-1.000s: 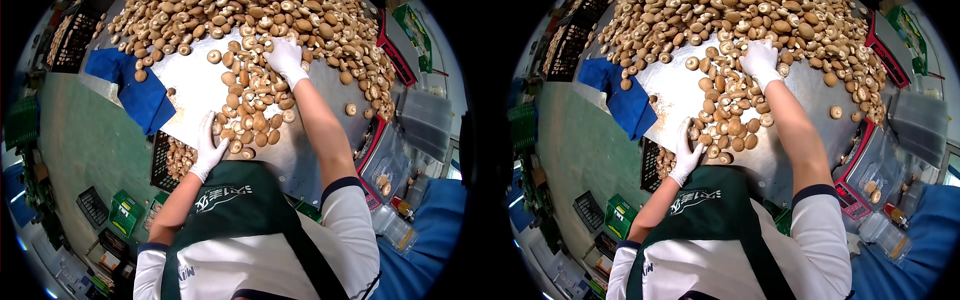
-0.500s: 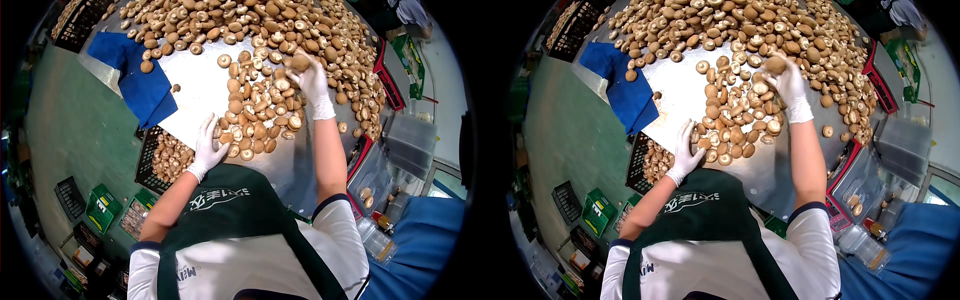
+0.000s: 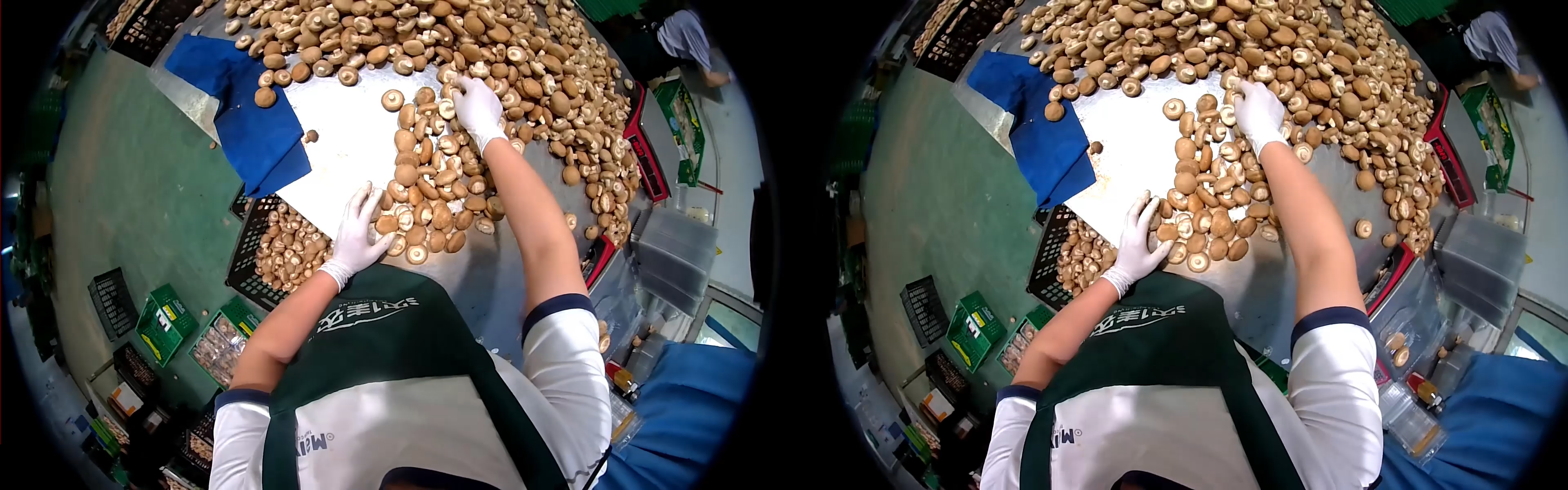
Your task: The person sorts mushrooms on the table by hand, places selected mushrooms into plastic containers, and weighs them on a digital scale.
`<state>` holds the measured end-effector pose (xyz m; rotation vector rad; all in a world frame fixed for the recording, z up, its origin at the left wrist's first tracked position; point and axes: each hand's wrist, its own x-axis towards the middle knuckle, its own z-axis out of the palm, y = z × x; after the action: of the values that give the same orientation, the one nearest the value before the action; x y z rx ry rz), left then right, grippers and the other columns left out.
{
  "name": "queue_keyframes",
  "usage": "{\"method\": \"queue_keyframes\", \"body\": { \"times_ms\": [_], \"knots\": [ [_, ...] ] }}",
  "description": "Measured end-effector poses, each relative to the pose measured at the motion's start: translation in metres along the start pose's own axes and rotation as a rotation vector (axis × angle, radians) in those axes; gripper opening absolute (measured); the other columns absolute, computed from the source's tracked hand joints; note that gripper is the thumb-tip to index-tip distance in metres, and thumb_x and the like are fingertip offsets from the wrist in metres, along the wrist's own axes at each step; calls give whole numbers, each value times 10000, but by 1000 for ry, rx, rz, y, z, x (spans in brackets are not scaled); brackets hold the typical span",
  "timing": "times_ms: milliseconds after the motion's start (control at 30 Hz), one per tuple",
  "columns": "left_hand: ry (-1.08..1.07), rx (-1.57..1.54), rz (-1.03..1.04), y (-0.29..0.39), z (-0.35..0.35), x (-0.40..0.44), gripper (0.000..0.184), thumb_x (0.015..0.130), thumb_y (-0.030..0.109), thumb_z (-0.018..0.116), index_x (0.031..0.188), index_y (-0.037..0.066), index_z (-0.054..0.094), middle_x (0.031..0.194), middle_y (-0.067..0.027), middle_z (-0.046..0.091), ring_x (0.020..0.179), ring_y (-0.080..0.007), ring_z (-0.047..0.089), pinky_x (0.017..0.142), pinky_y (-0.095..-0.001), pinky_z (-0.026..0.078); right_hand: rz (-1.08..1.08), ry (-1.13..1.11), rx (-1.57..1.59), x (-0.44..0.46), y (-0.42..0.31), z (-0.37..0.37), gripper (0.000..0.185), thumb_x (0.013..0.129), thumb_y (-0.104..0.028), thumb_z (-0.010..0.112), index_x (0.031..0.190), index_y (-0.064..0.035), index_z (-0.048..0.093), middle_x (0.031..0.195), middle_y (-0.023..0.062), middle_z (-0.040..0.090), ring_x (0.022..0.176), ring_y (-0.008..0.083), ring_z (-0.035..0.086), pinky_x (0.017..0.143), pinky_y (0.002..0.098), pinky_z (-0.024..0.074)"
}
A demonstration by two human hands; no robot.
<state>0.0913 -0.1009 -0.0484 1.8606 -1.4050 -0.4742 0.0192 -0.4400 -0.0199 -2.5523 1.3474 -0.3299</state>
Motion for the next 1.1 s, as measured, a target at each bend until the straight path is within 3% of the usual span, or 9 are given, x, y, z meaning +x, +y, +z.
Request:
{"method": "queue_keyframes", "body": {
  "times_ms": [100, 200, 300, 467, 567, 667, 733, 1000, 1100],
  "knots": [
    [42, -74, -31, -1, 0, -1, 800, 759, 242, 746, 1443, 45, 382, 1483, -228, 319, 1337, -413, 361, 1108, -462, 334, 273, 62, 458, -5, 12, 10, 248, 809, -285, 696, 1010, -144, 729, 987, 115, 715, 878, 254, 688, 806, 341, 526],
    [110, -131, -53, -3, 0, -2, 780, 776, 228, 730, 1447, 48, 377, 1480, -222, 325, 1338, -405, 361, 1105, -459, 338, 326, 43, 972, -26, 16, 2, 197, 869, -108, 664, 1051, -49, 711, 966, 38, 712, 827, 107, 646, 725, 256, 517],
    [234, -163, -63, -1, 0, 8, 723, 829, 173, 693, 1459, 46, 362, 1434, -204, 396, 1305, -356, 414, 1070, -444, 381, 249, -90, 979, -69, -17, -34, 186, 897, -110, 641, 1062, -47, 700, 959, 23, 685, 782, 73, 594, 671, 226, 485],
    [148, -999, -409, 34, -16, 56, 576, 969, 142, 561, 1478, 28, 318, 1305, -144, 518, 1139, -237, 565, 965, -347, 479, -210, -344, 790, -125, -71, -27, 226, 867, -208, 669, 1043, -72, 710, 965, 91, 699, 780, 162, 613, 725, 288, 498],
    [147, -1435, -499, 19, -22, 69, 532, 1014, 148, 472, 1496, 42, 276, 1257, -125, 547, 1118, -226, 590, 974, -341, 481, -120, -331, 685, -101, -80, -24, 225, 866, -237, 646, 978, -53, 711, 893, 133, 699, 847, 244, 658, 785, 340, 505],
    [135, -1730, -496, 7, -33, 62, 481, 1030, 155, 447, 1470, 29, 299, 1262, -160, 547, 1091, -230, 601, 923, -326, 518, -230, -95, 274, -65, -85, -31, 269, 864, -251, 629, 1102, -143, 695, 1130, 112, 655, 966, 307, 645, 817, 402, 511],
    [102, -1812, -468, 4, -41, 55, 455, 1033, 165, 446, 1448, 24, 322, 1269, -173, 543, 1081, -233, 604, 913, -333, 528, -197, -272, 55, -49, -81, -14, 342, 862, -283, 641, 1189, -187, 666, 1211, 89, 618, 1052, 308, 626, 875, 405, 506],
    [94, -1845, -495, 1, -72, 15, 535, 1011, 160, 490, 1494, 74, 277, 1289, -157, 527, 1138, -265, 576, 961, -380, 502, -117, -124, 257, -38, -61, 8, 393, 843, -286, 633, 1198, -117, 652, 1194, 148, 646, 1086, 342, 613, 930, 423, 487],
    [195, -1460, -532, 17, -94, -5, 615, 940, 137, 597, 1478, 60, 310, 1342, -133, 487, 1210, -246, 530, 1016, -382, 456, -39, -55, 856, -55, -63, -5, 332, 923, -235, 618, 1190, -40, 643, 1050, 119, 686, 960, 224, 644, 855, 340, 524]
  ]
}}
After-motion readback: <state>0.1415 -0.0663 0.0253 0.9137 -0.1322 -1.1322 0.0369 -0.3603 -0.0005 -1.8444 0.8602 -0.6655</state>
